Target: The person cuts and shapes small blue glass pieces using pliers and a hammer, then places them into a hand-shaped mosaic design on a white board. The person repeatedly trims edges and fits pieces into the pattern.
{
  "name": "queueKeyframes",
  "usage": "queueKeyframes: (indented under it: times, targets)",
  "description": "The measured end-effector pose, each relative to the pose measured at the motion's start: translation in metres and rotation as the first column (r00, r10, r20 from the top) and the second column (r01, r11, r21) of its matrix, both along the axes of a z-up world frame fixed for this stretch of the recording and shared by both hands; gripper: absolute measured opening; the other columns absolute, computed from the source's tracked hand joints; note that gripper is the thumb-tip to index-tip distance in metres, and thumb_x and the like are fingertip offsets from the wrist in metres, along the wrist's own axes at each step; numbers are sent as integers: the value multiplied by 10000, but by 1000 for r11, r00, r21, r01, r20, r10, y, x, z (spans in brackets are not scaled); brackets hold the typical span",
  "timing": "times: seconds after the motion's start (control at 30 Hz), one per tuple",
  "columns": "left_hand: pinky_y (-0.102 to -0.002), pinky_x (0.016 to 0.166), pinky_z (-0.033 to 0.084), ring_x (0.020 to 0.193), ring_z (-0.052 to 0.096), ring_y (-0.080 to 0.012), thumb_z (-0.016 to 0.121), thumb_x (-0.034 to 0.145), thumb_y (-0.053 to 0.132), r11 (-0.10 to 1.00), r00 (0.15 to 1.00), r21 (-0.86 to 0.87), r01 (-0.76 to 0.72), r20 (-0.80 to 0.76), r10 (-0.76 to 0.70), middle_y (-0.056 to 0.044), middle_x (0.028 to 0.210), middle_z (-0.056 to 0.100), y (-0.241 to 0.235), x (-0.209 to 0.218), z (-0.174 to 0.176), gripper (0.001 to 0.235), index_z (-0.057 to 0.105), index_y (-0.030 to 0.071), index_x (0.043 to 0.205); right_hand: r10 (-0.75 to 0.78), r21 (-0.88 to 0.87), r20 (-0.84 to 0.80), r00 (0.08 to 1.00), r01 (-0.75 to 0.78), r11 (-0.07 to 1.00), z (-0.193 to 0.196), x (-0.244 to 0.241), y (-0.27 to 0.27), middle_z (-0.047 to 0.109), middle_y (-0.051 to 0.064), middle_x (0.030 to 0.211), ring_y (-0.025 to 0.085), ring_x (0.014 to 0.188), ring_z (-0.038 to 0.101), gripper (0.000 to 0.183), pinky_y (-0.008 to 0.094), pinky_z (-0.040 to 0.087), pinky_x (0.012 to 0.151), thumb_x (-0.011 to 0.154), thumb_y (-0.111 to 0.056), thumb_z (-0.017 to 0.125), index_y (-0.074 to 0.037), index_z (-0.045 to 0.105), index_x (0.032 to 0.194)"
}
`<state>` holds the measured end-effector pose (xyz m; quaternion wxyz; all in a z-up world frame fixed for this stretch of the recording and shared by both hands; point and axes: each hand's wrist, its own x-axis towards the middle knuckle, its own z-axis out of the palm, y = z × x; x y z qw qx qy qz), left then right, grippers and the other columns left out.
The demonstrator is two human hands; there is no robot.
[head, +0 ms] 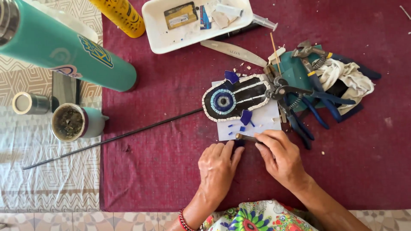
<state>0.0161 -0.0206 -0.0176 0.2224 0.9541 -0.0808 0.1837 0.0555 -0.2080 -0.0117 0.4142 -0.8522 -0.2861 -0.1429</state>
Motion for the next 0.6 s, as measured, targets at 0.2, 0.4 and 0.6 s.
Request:
queueKeyframes:
  times: [0.2,0.4,0.6]
  targets:
    - [-384,563,454,601,526,-235,757,969,320,997,998,48,-59,12,59,-36,676,497,-12,-3,1,251,688,80,990,-2,-19,39,999,3,1000,7,0,3,647,184,1095,297,956,687,232,374,592,898,1005,-29,612,56,654,1217]
    - [-392,551,433,598,509,-248,735,995,273,995,996,45,-92,8,92,-52,673,490,-18,1,-4,292,572,103,823,6,3,54,999,-6,1000,18,6,5,680,164,1029,280,913,688,162,364,577,872,977,-20,661,59,668,1117]
    - [-382,545,476,586,572,-211,772,866,179,992,994,-94,-85,-72,78,-32,677,591,1,-12,22,140,663,93,844,126,-109,67,990,-119,987,12,6,4,698,137,1037,254,883,678,201,363,582,796,927,4,711,37,684,1124]
